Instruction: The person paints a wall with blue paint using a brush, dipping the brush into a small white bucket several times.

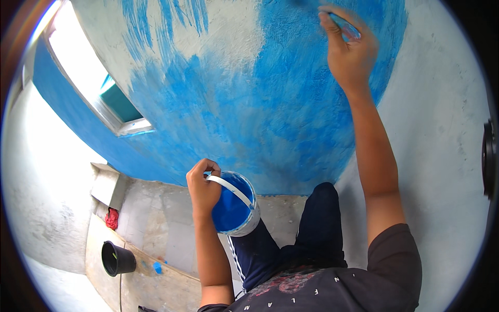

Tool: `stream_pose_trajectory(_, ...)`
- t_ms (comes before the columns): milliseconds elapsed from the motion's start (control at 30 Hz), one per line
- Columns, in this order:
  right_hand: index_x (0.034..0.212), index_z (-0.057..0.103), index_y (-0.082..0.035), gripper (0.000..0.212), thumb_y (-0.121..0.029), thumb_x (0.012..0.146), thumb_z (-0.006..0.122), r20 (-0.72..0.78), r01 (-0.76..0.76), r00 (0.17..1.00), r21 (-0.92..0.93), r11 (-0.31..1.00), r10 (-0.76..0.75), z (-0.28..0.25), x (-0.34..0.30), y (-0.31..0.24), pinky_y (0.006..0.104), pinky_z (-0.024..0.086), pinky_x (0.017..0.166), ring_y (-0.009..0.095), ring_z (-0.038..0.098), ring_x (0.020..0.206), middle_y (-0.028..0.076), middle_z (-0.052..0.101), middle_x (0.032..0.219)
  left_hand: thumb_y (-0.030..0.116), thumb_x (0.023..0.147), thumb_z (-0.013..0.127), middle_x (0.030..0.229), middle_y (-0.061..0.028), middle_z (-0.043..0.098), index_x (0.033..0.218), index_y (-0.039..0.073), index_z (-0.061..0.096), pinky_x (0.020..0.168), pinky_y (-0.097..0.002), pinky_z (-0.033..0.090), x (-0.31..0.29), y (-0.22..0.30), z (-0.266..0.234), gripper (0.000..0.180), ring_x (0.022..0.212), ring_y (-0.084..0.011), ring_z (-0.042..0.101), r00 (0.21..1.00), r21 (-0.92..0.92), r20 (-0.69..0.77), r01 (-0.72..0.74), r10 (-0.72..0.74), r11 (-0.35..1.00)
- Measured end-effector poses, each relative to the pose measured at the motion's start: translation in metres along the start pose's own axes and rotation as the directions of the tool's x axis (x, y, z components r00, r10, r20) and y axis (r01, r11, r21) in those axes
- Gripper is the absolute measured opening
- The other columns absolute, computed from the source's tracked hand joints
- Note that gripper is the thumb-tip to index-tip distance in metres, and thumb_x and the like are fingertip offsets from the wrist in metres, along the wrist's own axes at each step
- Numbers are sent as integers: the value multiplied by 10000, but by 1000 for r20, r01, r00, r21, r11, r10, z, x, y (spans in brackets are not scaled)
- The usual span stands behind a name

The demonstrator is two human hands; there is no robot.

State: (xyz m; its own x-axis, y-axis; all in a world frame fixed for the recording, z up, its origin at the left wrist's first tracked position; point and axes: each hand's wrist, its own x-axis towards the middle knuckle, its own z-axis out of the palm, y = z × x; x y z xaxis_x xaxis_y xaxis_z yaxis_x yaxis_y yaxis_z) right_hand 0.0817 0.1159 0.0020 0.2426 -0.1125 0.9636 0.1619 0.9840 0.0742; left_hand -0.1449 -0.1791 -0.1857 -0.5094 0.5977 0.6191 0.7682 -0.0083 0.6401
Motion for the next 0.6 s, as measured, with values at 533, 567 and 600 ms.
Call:
stream_pose_trajectory(533,1010,798,-101,65,-146,993,754,698,-503,637,57,862,326,49,12,-26,376,544,614,252,703,648,116,708,699,-91,720,609,736,-170,650,787,-26,602,645,-360,503,2,8,-3,94,690,-315,675,1000,-22,-7,-2,2,1000)
stream_pose_trajectory(567,1041,793,-92,87,-119,968,756,626,-411,718,29,911,304,42,36,-23,372,560,629,253,719,709,124,735,793,-89,720,610,738,-170,652,786,-25,602,646,-361,504,2,10,-4,92,693,-320,678,1000,-33,-9,2,-2,999)
stream_pose_trajectory(600,1073,787,-84,134,-92,942,758,553,-330,787,5,944,272,42,49,-22,369,577,645,253,735,770,132,762,887,-86,719,612,738,-170,652,786,-24,602,647,-363,506,0,8,-6,92,692,-319,677,1000,-29,-13,6,-7,1000)
